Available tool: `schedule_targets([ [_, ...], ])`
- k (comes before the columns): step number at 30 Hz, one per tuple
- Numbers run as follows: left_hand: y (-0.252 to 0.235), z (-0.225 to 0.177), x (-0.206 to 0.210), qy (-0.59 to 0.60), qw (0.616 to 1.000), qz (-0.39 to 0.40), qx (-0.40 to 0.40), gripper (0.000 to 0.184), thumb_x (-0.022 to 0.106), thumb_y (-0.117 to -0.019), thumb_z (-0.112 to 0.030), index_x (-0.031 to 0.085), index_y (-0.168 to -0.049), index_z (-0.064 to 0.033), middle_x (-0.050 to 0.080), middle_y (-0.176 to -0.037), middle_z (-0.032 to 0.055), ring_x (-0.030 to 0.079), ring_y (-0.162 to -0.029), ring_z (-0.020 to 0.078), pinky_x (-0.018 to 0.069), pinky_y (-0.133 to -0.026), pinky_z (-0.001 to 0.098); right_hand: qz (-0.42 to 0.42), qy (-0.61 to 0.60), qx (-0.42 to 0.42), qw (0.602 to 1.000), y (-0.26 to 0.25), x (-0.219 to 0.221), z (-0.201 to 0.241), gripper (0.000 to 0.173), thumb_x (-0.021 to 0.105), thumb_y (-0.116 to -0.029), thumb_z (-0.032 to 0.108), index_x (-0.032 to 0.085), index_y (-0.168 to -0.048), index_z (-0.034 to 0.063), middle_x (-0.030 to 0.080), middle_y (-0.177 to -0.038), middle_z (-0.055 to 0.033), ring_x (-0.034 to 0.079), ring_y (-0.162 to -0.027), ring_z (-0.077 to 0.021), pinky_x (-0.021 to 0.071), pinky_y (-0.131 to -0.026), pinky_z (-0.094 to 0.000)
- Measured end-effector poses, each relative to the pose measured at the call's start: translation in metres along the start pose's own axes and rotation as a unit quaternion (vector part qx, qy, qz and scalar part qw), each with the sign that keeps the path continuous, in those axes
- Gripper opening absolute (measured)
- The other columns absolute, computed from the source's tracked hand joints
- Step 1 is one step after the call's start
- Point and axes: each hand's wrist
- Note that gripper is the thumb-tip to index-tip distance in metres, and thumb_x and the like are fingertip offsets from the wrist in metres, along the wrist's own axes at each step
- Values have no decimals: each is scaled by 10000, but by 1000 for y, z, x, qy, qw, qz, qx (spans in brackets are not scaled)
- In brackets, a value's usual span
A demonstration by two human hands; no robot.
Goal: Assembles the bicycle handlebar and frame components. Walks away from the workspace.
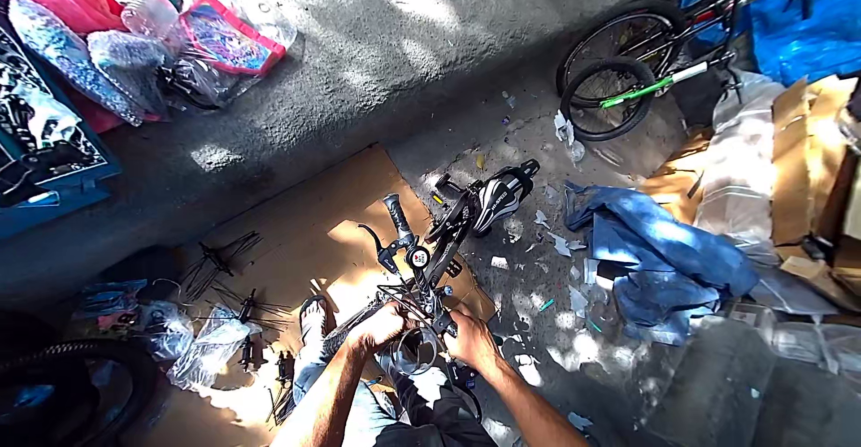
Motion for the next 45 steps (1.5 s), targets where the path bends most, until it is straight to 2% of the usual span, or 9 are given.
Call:
schedule_targets([
  [4,2,3,-3,-35,999,31,12,158,605,-976,-134,707,-1087,-87,704,-975,-19,634,-857,50,530,-783,274,-8,-8,-12,1000,-2,3,-2,458,636,-857,359,695,-1245,123,621,-1358,-85,663,-1152,-236,556,-955,-463],
  [9,2,13,3,-98,991,-96,-2,275,599,-991,-210,660,-1204,-48,713,-1082,65,678,-988,123,552,-923,358,-71,-37,-30,996,10,0,-9,551,658,-857,486,685,-1312,176,635,-1355,-66,685,-1106,-202,579,-925,-428],
  [11,5,31,0,-116,984,-138,2,292,583,-1005,-332,703,-1103,-84,723,-984,41,685,-915,128,554,-884,389,-87,-35,-44,995,23,-14,-11,558,644,-900,551,669,-1345,216,642,-1356,-38,685,-1110,-181,582,-930,-419],
  [14,10,41,7,-113,982,-150,7,353,559,-1017,-430,736,-1004,-126,699,-879,8,652,-821,122,529,-811,399,-123,-83,-107,983,43,-30,-22,316,587,-992,345,740,-1243,230,710,-1233,1,696,-1076,-129,589,-926,-393],
  [18,-2,29,9,-13,962,-266,-54,270,543,-1033,-226,710,-1069,-17,723,-956,105,694,-886,195,564,-862,434,-43,-221,-119,967,46,-46,-16,254,565,-1036,243,761,-1181,174,752,-1143,31,700,-1046,-56,576,-964,-312],
  [21,-2,15,6,181,922,-332,-80,222,479,-1056,-117,646,-1018,24,655,-791,82,607,-650,139,526,-619,303,9,-301,-94,949,38,-47,-6,214,632,-1002,195,700,-1177,93,754,-1055,-15,725,-957,-108,609,-879,-322],
  [27,13,22,-1,117,967,-224,-44,265,485,-1072,-167,690,-978,-28,694,-822,27,538,-603,76,434,-564,258,66,-260,-79,960,29,-47,4,223,636,-995,242,713,-1147,99,763,-1010,0,728,-926,-87,600,-879,-309],
  [33,14,13,6,-80,995,-54,4,313,645,-963,-374,725,-1065,-89,705,-1002,49,657,-949,138,529,-897,393,57,-242,-36,968,14,-48,11,215,604,-1011,243,729,-1121,108,770,-953,13,729,-884,-81,596,-870,-313],
  [45,3,-1,14,-73,997,-1,-19,344,851,-824,-373,767,-1015,-100,744,-946,19,694,-881,97,571,-854,344,123,-290,-3,949,1,-54,16,195,705,-952,196,710,-1088,57,764,-905,-33,714,-812,-112,579,-798,-329],
])
Point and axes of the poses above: each hand's wrist, its own y-axis away from the middle knuckle, its own x-axis out of the palm, z = x × y
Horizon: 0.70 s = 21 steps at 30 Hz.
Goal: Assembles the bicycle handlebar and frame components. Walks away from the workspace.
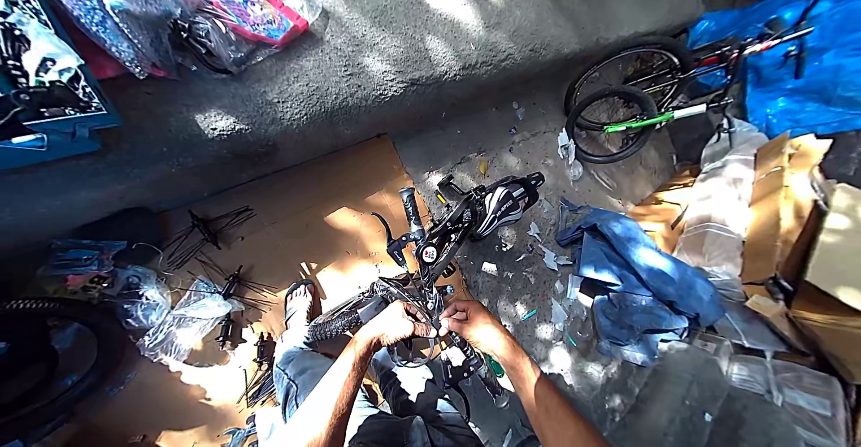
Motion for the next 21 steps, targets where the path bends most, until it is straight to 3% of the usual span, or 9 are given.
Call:
schedule_targets([
  [3,-1,5,-1,20,1000,2,10,316,847,-828,-368,776,-977,-99,752,-910,12,703,-849,96,580,-829,339,39,-40,30,998,-7,-7,4,250,770,-895,147,648,-1073,21,734,-886,-54,683,-811,-120,555,-784,-321],
  [7,-4,8,0,35,999,4,18,280,851,-827,-343,784,-953,-102,755,-893,13,707,-855,101,582,-841,342,53,26,27,998,-10,-12,11,238,806,-857,176,702,-1024,44,738,-877,-42,686,-797,-119,565,-780,-338],
  [10,-3,9,-2,39,999,1,24,279,847,-829,-340,784,-949,-96,757,-885,14,711,-840,102,587,-829,338,33,127,1,991,-9,-9,16,214,751,-885,271,719,-1021,108,743,-883,-28,704,-822,-157,573,-813,-425],
  [16,-8,13,-5,19,999,13,34,279,860,-820,-342,786,-950,-106,756,-896,3,704,-852,87,583,-833,332,3,292,-21,956,3,-1,33,187,640,-931,295,720,-1019,151,729,-919,-32,697,-906,-218,543,-849,-515],
  [21,-6,11,-5,46,996,35,62,337,879,-793,-199,749,-1080,-82,744,-1044,0,684,-1003,76,557,-949,314,11,311,-33,950,4,0,34,194,626,-941,286,720,-1034,143,726,-914,-50,699,-905,-233,546,-846,-518],
])
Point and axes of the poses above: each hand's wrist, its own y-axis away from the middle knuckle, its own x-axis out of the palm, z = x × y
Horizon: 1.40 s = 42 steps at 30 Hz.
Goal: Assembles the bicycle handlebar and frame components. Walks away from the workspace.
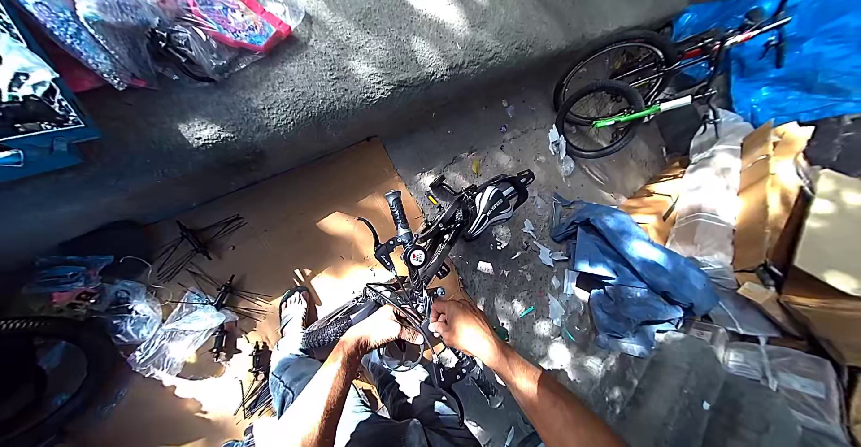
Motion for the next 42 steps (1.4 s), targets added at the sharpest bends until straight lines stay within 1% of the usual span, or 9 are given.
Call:
schedule_targets([
  [8,1,-3,0,-8,998,7,-64,297,824,-860,-281,759,-1058,-70,745,-1022,40,688,-975,118,553,-927,361,-4,25,-48,999,4,6,-10,296,572,-991,331,685,-1163,118,720,-1011,-82,695,-984,-245,549,-905,-495],
  [12,-1,0,2,6,998,1,-57,279,826,-857,-272,753,-1031,-68,740,-995,34,686,-945,112,556,-904,351,-101,130,-98,982,12,18,-2,232,532,-998,237,684,-1068,76,714,-983,-135,716,-953,-313,578,-801,-518],
  [16,-2,4,2,17,999,-1,-52,269,836,-841,-288,770,-998,-78,753,-961,33,701,-908,119,570,-871,355,-56,129,-84,987,6,9,-1,262,537,-1007,272,691,-1069,70,702,-1059,-133,690,-1024,-305,556,-868,-510],
  [22,-4,4,2,12,998,5,-54,280,829,-845,-298,766,-1006,-77,746,-953,36,695,-886,123,569,-843,357,-64,257,-100,959,12,15,8,302,439,-1073,249,607,-1123,4,673,-1059,-198,712,-876,-366,590,-725,-509],
  [26,-2,2,2,13,998,-2,-57,262,825,-848,-277,759,-1003,-75,739,-930,28,684,-847,109,566,-804,333,-99,183,-97,973,7,26,-11,437,406,-1078,410,652,-1050,49,687,-1000,-156,712,-903,-326,584,-741,-505],
  [29,-2,0,5,-8,998,-15,-58,366,832,-838,-382,749,-1014,-73,734,-945,36,684,-872,119,565,-835,356,-109,75,17,991,30,4,-1,623,479,-982,667,680,-1061,83,701,-995,-118,699,-930,-293,567,-817,-523],
  [33,-3,-10,12,-5,997,-46,-70,438,874,-803,-354,743,-1106,-66,751,-1041,54,707,-989,136,570,-936,370,-181,-124,45,975,101,-53,11,425,598,-992,467,640,-1230,117,666,-954,-34,654,-806,-173,575,-758,-416],
  [36,-3,-16,14,-6,997,-47,-58,408,878,-797,-302,730,-1102,-75,752,-1009,40,715,-945,130,587,-898,357,-107,-148,56,982,115,-5,-28,377,458,-1069,329,648,-1256,62,725,-1121,-89,700,-1054,-224,557,-974,-472],
  [42,-1,-16,28,-8,991,-116,-60,352,829,-801,-191,699,-1094,-46,744,-983,40,712,-924,116,588,-889,337,-165,-160,28,973,121,27,-27,446,386,-1092,399,701,-1246,125,736,-1122,-47,701,-1042,-183,550,-983,-439],
])
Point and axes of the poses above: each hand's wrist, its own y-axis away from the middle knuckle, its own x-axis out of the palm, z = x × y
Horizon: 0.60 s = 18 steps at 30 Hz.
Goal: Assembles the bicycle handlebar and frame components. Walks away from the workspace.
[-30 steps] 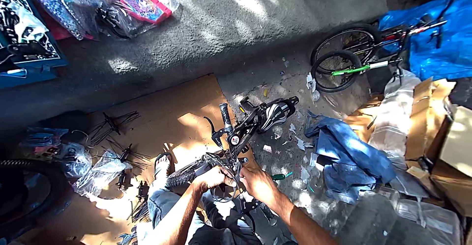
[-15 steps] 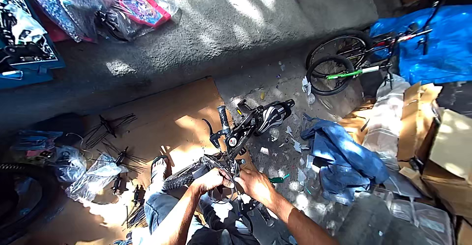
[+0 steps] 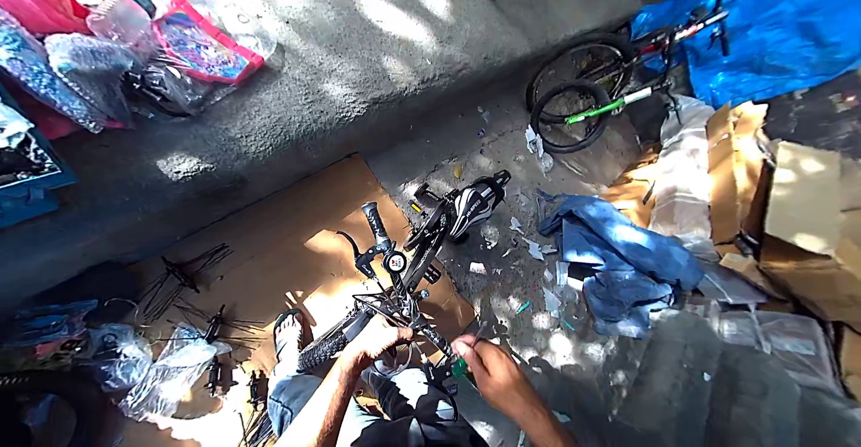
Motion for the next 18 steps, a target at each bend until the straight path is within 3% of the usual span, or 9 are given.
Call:
schedule_targets([
  [3,-1,0,5,-3,1000,-24,4,245,779,-827,-176,717,-1030,-52,747,-918,23,715,-863,100,594,-849,326,-168,-65,-114,977,-1,-21,32,376,444,-1100,331,727,-1232,121,735,-1185,-10,703,-1059,-92,581,-977,-320],
  [6,2,0,5,-1,1000,-24,-3,235,767,-847,-152,709,-1045,-41,746,-926,26,714,-866,98,594,-849,314,-286,-113,-194,932,-22,18,30,292,509,-1074,198,756,-1123,50,757,-1145,-51,724,-1063,-122,609,-955,-326],
  [9,6,2,5,0,1000,-17,-12,286,774,-860,-138,682,-1103,-18,742,-964,49,715,-887,115,594,-859,324,-260,-108,-132,950,-53,58,4,290,522,-1066,224,759,-1100,60,765,-1096,-55,727,-1031,-142,587,-960,-360],
  [13,9,-6,0,-56,998,-21,-20,379,780,-849,-176,659,-1171,-15,724,-1032,58,694,-953,110,571,-906,329,-316,-157,-212,911,-30,-9,48,280,499,-1081,214,748,-1136,97,758,-1102,-2,734,-970,-106,637,-885,-347],
  [15,6,-11,-1,-67,997,-19,-22,365,749,-878,-176,646,-1188,-14,717,-1051,61,685,-971,103,561,-921,322,-317,-173,-236,902,-28,-22,58,281,498,-1089,229,741,-1142,99,756,-1101,2,736,-969,-104,644,-876,-344],
  [17,7,-11,-3,-48,998,-17,-26,308,651,-969,-211,644,-1201,-8,705,-1070,73,672,-988,111,547,-932,329,-290,-167,-213,918,-40,5,45,262,522,-1073,195,753,-1121,80,758,-1116,-20,730,-1005,-116,627,-909,-342],
  [18,5,-7,-4,-30,999,-27,-23,267,598,-997,-227,663,-1151,-18,708,-1020,58,673,-946,102,552,-896,325,-263,-153,-189,933,-50,28,31,269,524,-1066,193,755,-1119,66,756,-1126,-39,724,-1031,-128,609,-941,-348],
])
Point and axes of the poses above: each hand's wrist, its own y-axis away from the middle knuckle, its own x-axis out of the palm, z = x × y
